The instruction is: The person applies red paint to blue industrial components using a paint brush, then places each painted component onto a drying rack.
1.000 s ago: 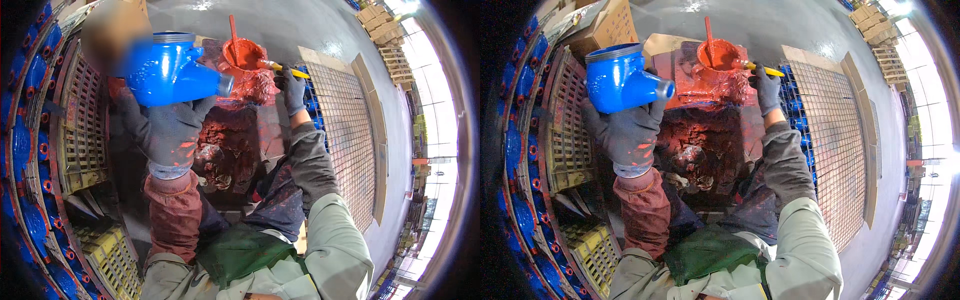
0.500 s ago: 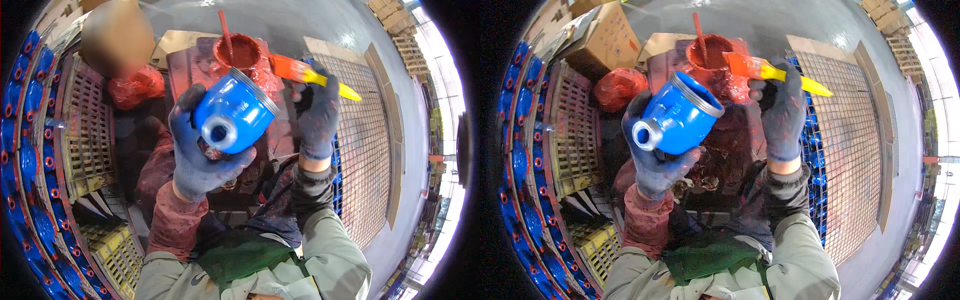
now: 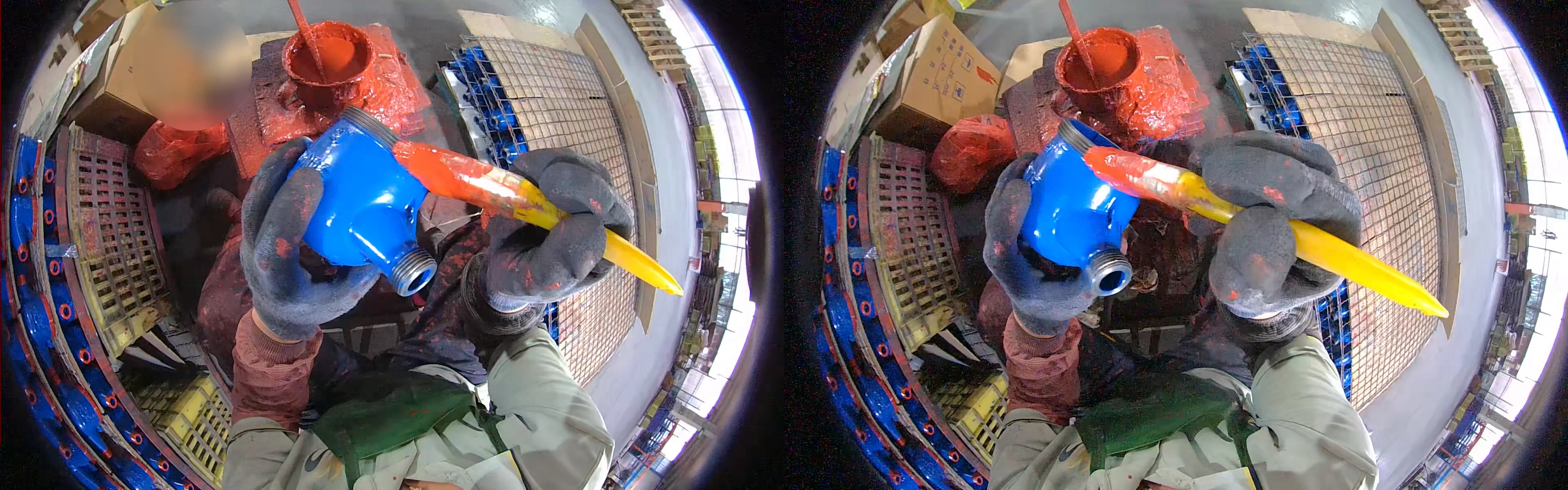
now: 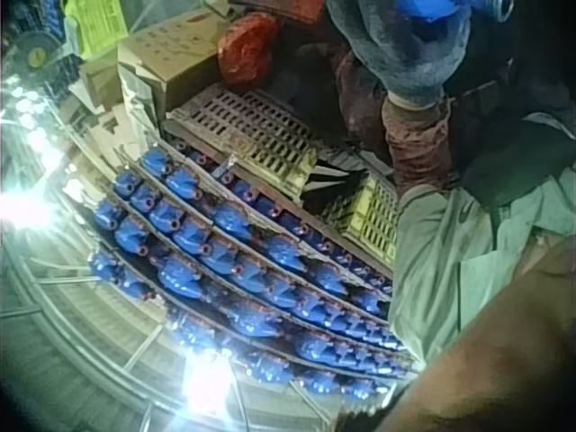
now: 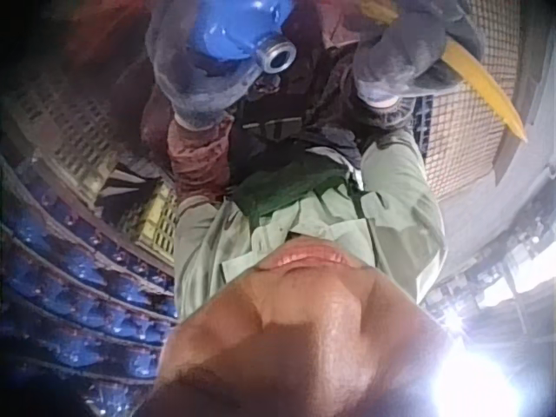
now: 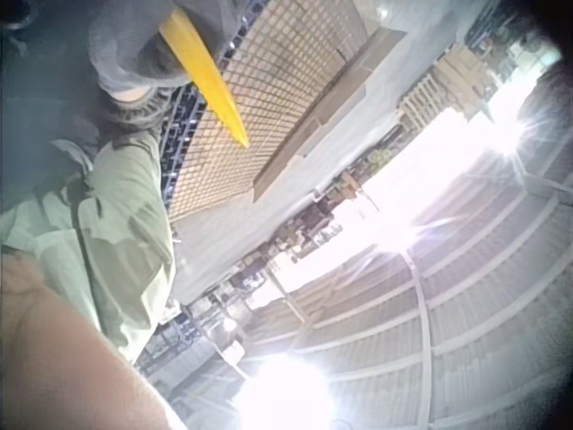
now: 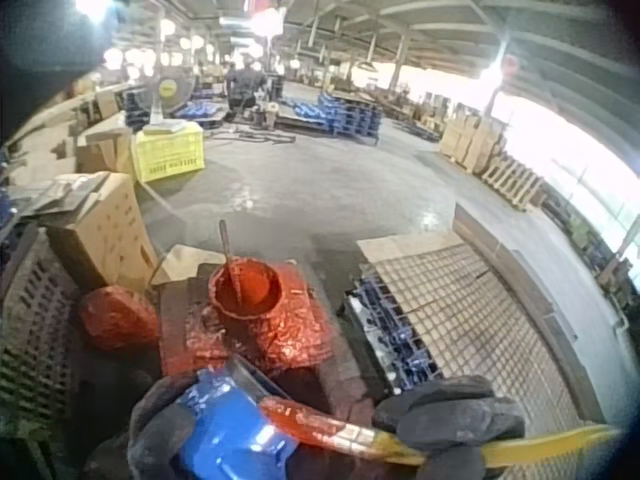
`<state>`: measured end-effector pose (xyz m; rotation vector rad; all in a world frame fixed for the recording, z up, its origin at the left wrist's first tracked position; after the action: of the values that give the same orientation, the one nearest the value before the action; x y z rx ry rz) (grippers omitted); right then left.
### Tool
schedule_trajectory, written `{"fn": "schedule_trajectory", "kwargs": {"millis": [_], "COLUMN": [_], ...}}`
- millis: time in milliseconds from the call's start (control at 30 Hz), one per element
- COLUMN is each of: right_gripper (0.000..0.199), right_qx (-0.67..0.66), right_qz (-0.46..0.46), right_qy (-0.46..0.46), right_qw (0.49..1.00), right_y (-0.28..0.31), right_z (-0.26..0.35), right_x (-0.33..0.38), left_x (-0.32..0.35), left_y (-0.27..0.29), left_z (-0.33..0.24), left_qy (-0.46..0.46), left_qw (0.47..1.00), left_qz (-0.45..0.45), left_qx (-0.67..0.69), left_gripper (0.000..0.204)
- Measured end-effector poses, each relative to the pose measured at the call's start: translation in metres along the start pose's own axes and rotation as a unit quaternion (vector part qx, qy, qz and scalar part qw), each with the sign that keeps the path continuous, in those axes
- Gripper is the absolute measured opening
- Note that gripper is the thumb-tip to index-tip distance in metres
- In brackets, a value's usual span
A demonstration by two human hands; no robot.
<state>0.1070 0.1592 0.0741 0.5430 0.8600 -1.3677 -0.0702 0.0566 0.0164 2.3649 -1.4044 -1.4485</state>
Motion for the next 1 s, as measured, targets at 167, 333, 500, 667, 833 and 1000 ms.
{"fn": "schedule_trajectory", "kwargs": {"millis": [167, 333, 500, 667, 833, 1000], "right_gripper": [0.040, 0.035, 0.030, 0.029, 0.033, 0.033], "right_qx": [0.084, 0.062, 0.054, 0.023, -0.063, -0.185], "right_qz": [0.014, 0.042, 0.055, 0.058, 0.022, 0.060], "right_qy": [0.051, 0.085, 0.083, 0.097, -0.010, -0.106], "right_qw": [0.995, 0.994, 0.994, 0.993, 0.998, 0.975], "right_y": [0.000, -0.003, -0.001, -0.009, -0.010, -0.009], "right_z": [0.002, -0.003, -0.002, -0.006, -0.021, -0.040], "right_x": [-0.001, -0.005, -0.008, -0.003, -0.001, 0.003], "left_x": [0.000, 0.001, 0.004, 0.007, 0.016, 0.011], "left_y": [0.004, 0.002, -0.004, -0.009, -0.021, -0.036], "left_z": [-0.008, 0.001, 0.007, 0.012, 0.028, 0.023], "left_qy": [0.014, 0.149, 0.329, 0.358, 0.365, 0.341], "left_qw": [0.999, 0.987, 0.905, 0.850, 0.697, 0.486], "left_qz": [-0.042, -0.042, -0.046, -0.071, -0.037, 0.077], "left_qx": [-0.013, 0.052, 0.266, 0.379, 0.616, 0.801], "left_gripper": [0.106, 0.100, 0.097, 0.085, 0.080, 0.080]}}
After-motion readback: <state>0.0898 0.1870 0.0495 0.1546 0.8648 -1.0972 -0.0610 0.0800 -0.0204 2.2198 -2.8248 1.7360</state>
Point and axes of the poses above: each hand's wrist, its own x-axis away from the middle knuckle, its own y-axis out of the back of the hand, z = x × y, the point moved 4 cm from there along -x, towards the middle knuckle, and after that the axes turned 3 degrees about y, right-handed, at the moved point
